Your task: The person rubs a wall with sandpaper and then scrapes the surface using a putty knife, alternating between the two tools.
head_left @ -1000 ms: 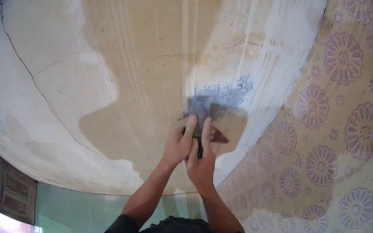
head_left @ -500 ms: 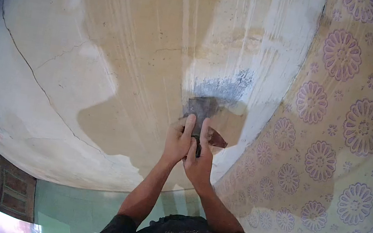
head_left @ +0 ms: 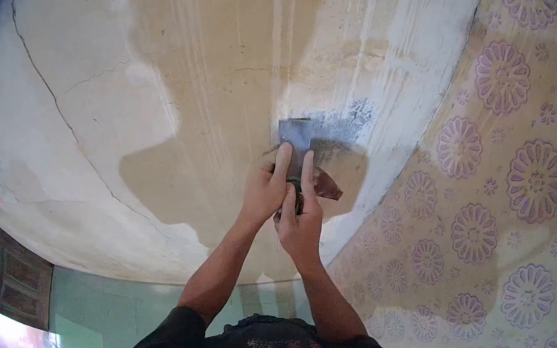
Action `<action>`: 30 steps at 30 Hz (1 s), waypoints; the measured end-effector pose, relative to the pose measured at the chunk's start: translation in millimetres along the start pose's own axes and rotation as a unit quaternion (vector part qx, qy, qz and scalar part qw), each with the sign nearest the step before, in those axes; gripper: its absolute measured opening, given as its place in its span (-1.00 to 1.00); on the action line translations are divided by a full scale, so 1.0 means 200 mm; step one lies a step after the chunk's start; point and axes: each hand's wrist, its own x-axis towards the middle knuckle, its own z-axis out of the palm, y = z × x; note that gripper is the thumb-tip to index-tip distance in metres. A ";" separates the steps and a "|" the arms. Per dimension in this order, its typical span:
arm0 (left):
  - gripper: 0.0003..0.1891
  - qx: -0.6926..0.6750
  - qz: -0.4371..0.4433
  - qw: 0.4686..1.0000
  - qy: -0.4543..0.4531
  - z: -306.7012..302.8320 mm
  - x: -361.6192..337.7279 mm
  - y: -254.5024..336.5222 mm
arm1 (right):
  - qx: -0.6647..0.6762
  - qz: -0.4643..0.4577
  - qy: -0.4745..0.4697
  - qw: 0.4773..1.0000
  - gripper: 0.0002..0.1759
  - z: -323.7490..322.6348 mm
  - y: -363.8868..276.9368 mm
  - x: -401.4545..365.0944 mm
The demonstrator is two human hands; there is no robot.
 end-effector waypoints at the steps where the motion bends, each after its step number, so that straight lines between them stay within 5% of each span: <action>1: -0.50 0.019 0.024 0.999 0.006 0.01 -0.02 -0.06 | -0.037 -0.036 0.019 0.998 -0.31 0.01 0.06 -0.02; 2: -0.48 0.038 0.053 0.998 0.013 0.02 -0.03 -0.12 | -0.074 -0.077 0.039 0.994 -0.32 0.01 0.15 -0.03; 3: -0.48 0.037 0.060 0.997 0.016 0.03 -0.01 -0.19 | -0.199 -0.243 0.112 0.943 -0.36 0.02 0.32 -0.01; 6: -0.45 -0.014 0.159 0.987 0.002 0.05 0.05 -0.21 | -0.227 -0.320 0.117 0.912 -0.37 0.01 0.24 0.05; 7: -0.46 -0.031 0.093 0.995 -0.016 0.04 0.08 -0.07 | -0.075 -0.201 0.062 0.975 -0.36 -0.01 0.13 0.06; 8: -0.47 -0.047 0.024 0.998 -0.033 0.03 0.09 -0.01 | -0.073 -0.192 0.058 0.977 -0.36 -0.03 0.08 0.04; 10: -0.46 0.017 0.051 0.999 -0.007 0.03 0.04 -0.12 | -0.067 -0.005 -0.044 0.997 -0.33 -0.08 0.02 0.04; 12: -0.45 0.081 0.084 0.993 0.019 0.04 0.00 -0.23 | 0.008 -0.065 -0.032 0.997 -0.31 -0.06 0.21 -0.01; 14: -0.38 0.029 0.132 0.990 0.037 0.04 0.02 -0.28 | -0.120 -0.211 0.023 0.970 -0.32 -0.04 0.37 0.05; 17: -0.31 0.050 0.009 0.998 0.044 0.01 0.07 0.03 | -0.023 -0.129 -0.003 0.991 -0.33 -0.02 0.00 0.12; 22: -0.34 0.079 0.062 0.992 0.070 0.03 0.00 -0.24 | -0.095 -0.134 -0.014 0.986 -0.35 -0.05 0.24 -0.01; 24: -0.43 -0.016 0.096 0.995 0.039 0.03 0.00 -0.23 | -0.033 -0.120 -0.022 0.992 -0.35 -0.04 0.19 -0.01; 26: -0.51 -0.017 0.063 0.998 0.023 0.03 0.01 -0.22 | 0.054 -0.039 -0.066 0.996 -0.29 -0.06 0.15 -0.03; 30: -0.47 -0.058 0.057 0.996 0.044 0.08 0.00 -0.24 | 0.020 -0.054 -0.047 0.997 -0.30 -0.06 0.17 -0.02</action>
